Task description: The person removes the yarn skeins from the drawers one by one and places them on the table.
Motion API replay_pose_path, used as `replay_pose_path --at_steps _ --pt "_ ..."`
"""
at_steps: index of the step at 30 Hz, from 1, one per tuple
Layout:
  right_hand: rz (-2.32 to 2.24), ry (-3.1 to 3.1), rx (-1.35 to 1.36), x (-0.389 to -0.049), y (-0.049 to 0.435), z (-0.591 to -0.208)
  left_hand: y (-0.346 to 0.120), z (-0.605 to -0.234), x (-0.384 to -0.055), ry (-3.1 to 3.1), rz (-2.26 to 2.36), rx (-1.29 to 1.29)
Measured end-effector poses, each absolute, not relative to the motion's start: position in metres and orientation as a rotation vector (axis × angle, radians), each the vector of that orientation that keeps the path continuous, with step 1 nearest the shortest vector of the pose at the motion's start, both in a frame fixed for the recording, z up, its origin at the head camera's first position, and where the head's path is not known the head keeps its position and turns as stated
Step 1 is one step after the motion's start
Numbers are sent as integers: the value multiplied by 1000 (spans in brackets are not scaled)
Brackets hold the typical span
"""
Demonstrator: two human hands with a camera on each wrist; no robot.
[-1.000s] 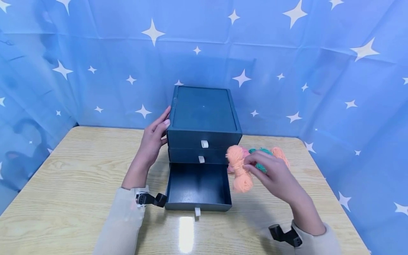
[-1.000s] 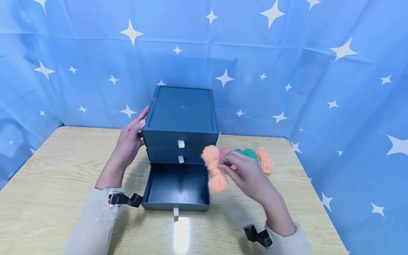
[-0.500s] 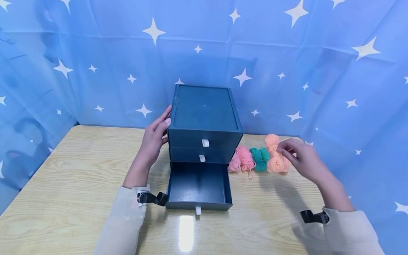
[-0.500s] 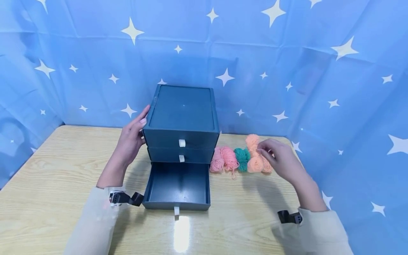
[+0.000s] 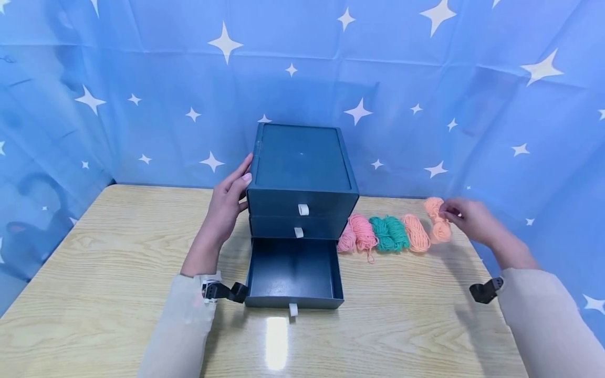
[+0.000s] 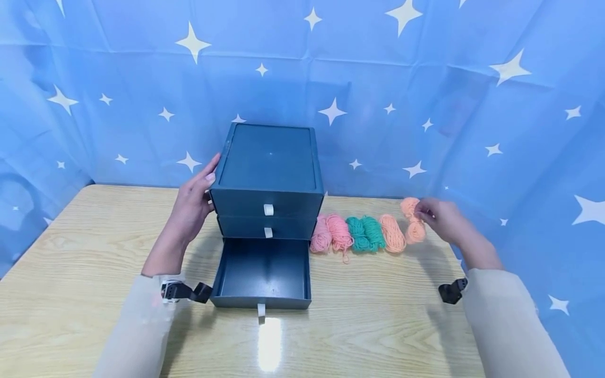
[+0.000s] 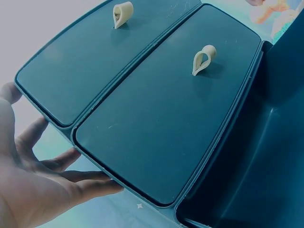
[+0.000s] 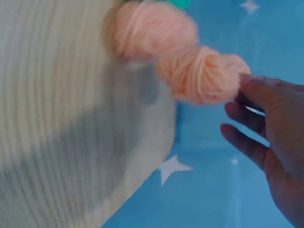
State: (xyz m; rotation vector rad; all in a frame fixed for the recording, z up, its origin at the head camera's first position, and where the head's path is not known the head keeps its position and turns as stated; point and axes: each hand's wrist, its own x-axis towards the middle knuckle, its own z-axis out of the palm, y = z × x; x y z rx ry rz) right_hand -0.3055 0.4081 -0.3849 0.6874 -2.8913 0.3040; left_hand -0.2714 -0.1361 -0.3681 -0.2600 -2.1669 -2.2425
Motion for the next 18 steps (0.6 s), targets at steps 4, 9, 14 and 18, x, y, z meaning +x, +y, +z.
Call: replay_pose_path --at_steps 4,9,14,18 --pt "258 -2995 693 -313 416 -395 -136 -369 -272 -2149 -2257 -260" --pt "305 -3050 662 -315 417 -407 -136 -369 -272 -2143 -2260 -268" --pt "428 -3098 604 -312 414 -419 -136 -370 -271 -2147 -2261 -268" --pt "484 -3128 526 -309 411 -426 -137 -368 -271 -2134 -2265 -273"
